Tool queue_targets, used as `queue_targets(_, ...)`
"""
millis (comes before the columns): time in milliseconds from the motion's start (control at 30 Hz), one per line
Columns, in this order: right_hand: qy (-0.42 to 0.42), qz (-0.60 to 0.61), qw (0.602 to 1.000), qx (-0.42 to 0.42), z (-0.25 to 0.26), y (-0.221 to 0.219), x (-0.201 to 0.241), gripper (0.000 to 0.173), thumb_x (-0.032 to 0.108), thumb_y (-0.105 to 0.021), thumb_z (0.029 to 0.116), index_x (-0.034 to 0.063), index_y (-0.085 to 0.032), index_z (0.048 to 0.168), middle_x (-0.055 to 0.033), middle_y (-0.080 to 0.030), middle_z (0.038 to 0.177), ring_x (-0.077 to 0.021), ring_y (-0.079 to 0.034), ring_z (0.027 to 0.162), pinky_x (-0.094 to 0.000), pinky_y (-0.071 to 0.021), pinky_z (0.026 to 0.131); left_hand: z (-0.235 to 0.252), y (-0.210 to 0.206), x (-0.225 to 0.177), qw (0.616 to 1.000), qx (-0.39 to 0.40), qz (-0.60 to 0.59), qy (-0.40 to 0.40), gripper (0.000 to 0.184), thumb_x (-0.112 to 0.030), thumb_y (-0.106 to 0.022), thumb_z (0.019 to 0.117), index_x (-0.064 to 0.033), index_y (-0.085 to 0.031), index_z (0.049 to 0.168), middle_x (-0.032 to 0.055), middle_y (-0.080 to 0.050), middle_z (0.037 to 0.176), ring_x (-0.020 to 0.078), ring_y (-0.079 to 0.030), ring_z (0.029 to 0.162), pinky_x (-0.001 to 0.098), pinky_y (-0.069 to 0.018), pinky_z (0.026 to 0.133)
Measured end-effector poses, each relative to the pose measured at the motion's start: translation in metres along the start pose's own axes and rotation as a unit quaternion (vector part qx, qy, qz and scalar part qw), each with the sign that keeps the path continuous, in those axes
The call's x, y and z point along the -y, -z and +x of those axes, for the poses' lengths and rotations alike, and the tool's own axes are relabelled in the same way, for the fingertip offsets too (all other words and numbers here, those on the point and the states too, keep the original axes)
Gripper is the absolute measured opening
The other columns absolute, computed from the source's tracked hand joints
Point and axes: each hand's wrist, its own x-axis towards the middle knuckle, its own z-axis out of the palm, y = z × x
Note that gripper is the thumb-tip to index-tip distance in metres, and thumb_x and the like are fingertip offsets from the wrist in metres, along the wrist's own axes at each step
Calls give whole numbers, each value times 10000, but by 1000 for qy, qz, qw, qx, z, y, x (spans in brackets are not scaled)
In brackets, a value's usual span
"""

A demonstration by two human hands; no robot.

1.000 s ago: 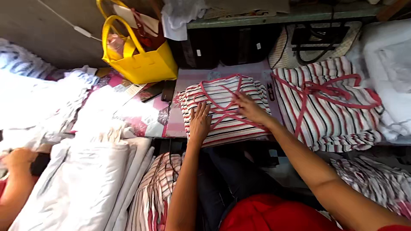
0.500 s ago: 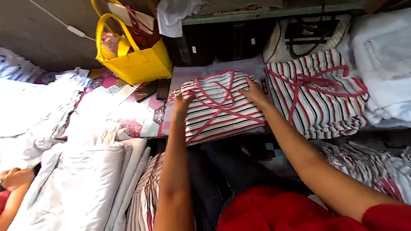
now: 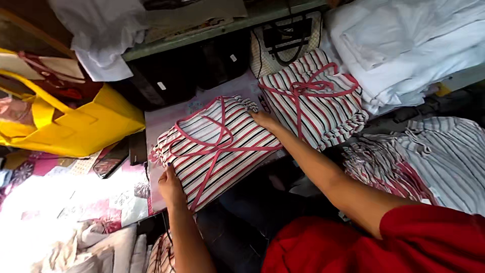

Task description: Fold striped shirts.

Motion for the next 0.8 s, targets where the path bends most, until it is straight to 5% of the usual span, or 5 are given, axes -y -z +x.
queue_targets(100,16,64,998,8,-1,5,1,736,591,-426,1054,-89,-661,1206,-311,-633,1261,-427,-590,1239,-633,-431,1055,-4,11,8,1000,-9,-4,6,365,-385,-519,1065,-40,-592,968,-30,-522,675,14,-477,505,222,-453,497)
queue_targets(233,110,-61,989,-76,-34,21,-17,371,271,-585,1043,-76,-680,1130,-286,-640,1194,-437,-626,1142,-615,-492,969,-19,37,3,986,32,99,-130,528,-237,-587,1029,148,-512,1382,354,-573,1341,413,-585,1228,517,-436,1062)
queue_targets(433,93,-163,982,13,-129,29,-58,290,225,-717,964,-28,-707,1104,-237,-708,1050,-419,-672,1039,-630,-501,929,-83,34,-5,965,39,47,-254,324,-138,-572,1022,131,-645,1189,267,-680,1146,207,-681,985,338,-554,863)
queue_targets(600,233,-189,940,-161,-117,-20,-95,144,27,-607,977,-81,-685,1033,-254,-704,978,-422,-718,896,-568,-578,776,-105,5,6,950,74,45,-300,262,-103,-597,995,97,-693,1136,251,-691,1176,245,-679,1107,353,-548,942)
queue_targets(800,282,-248,924,-71,-182,4,-133,250,110,-518,1039,-72,-688,1022,-247,-715,962,-426,-724,879,-567,-579,774,-128,78,48,972,40,28,-230,311,-113,-544,1029,141,-638,1181,208,-700,1079,106,-682,905,281,-564,846)
